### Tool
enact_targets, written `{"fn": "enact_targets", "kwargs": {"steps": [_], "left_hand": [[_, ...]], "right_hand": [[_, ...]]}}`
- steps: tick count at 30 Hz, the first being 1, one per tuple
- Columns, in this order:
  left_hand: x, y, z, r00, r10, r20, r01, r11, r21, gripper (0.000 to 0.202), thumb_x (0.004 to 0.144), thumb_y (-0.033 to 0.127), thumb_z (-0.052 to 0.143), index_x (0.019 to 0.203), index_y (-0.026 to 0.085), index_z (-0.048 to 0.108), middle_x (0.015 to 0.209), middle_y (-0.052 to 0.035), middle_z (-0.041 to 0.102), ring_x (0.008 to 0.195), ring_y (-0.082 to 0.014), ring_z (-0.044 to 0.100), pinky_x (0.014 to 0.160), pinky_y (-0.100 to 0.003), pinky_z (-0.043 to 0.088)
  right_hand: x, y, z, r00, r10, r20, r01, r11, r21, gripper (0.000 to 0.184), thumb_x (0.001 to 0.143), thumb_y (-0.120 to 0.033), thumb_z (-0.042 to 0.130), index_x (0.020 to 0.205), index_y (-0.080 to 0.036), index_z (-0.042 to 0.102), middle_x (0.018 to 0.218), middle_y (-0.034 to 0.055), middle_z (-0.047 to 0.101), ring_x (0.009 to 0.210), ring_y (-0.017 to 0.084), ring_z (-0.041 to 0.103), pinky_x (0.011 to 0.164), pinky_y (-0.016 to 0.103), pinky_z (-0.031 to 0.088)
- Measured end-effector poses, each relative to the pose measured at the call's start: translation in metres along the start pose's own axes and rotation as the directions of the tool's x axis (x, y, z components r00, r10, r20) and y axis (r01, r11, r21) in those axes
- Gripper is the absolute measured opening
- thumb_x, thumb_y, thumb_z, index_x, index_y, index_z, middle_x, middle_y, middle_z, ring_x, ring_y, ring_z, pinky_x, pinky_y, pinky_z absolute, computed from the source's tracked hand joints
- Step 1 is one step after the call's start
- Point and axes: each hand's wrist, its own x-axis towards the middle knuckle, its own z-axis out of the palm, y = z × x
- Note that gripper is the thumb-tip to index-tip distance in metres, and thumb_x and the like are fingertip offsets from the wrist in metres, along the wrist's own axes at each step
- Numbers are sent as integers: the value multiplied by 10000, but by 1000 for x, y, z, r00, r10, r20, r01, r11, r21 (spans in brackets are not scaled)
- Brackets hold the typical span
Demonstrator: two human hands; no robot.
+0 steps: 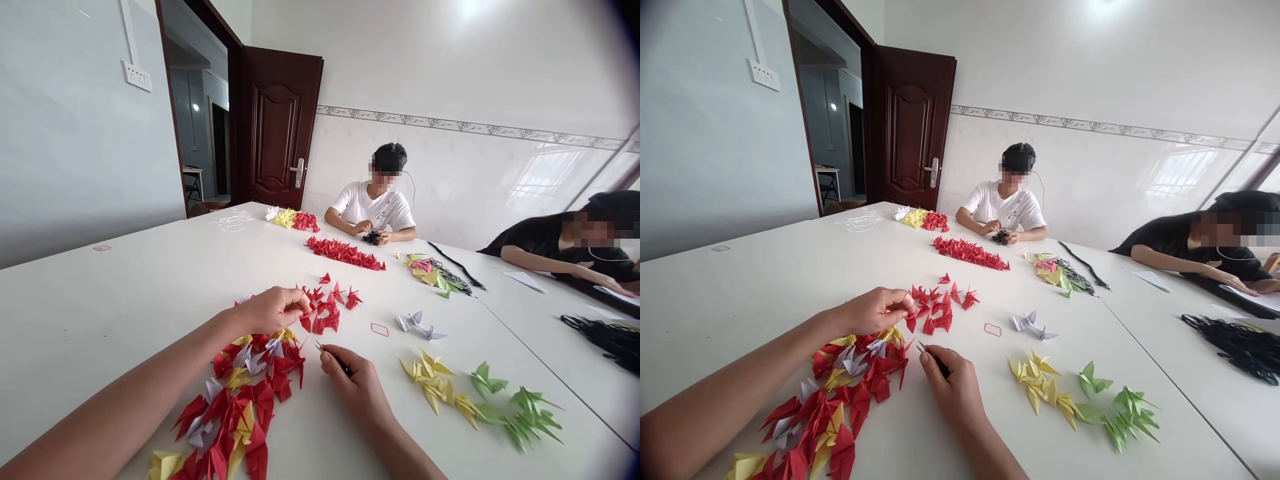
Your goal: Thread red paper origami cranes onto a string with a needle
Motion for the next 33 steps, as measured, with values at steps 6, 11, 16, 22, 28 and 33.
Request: {"fn": "enact_targets", "kwargs": {"steps": [6,11,16,22,28,33], "left_hand": [[-3,10,12,996,51,76,-51,999,-2,213,780,202,428,901,192,604,830,-3,640,686,-127,564,624,-211,427],[-3,13,18,984,128,127,-141,985,95,214,777,137,443,897,197,609,855,12,641,775,-119,570,698,-193,421],[-3,19,18,982,139,130,-154,982,108,224,781,111,454,914,188,617,853,4,645,779,-110,574,701,-178,428],[-1,14,19,974,186,130,-201,973,112,223,781,96,452,907,181,615,856,-1,646,831,-118,573,760,-194,426],[0,14,20,973,186,139,-202,973,111,219,777,93,453,904,177,612,864,-4,643,829,-115,575,755,-187,428],[0,12,20,972,188,143,-206,971,119,213,782,106,452,898,183,613,861,-2,643,836,-121,570,751,-192,426]], "right_hand": [[1,5,0,998,3,-57,1,997,79,437,819,-489,456,944,-130,673,733,50,647,684,179,559,618,242,433],[1,4,1,999,-41,-27,42,999,33,355,841,-438,446,843,-166,674,648,6,588,603,136,493,554,210,386],[2,5,2,998,-67,-18,67,997,-24,329,844,-411,446,840,-178,678,672,4,590,603,129,490,562,211,389],[2,5,3,996,-84,-42,80,994,-78,315,842,-385,439,839,-181,680,675,4,612,603,132,512,557,204,388],[3,9,4,994,-98,-51,91,989,-116,301,853,-356,438,843,-179,681,660,10,609,594,131,514,558,202,384],[2,11,5,991,-120,-56,112,986,-124,282,846,-344,456,848,-187,689,667,5,619,595,128,525,560,197,388]]}}
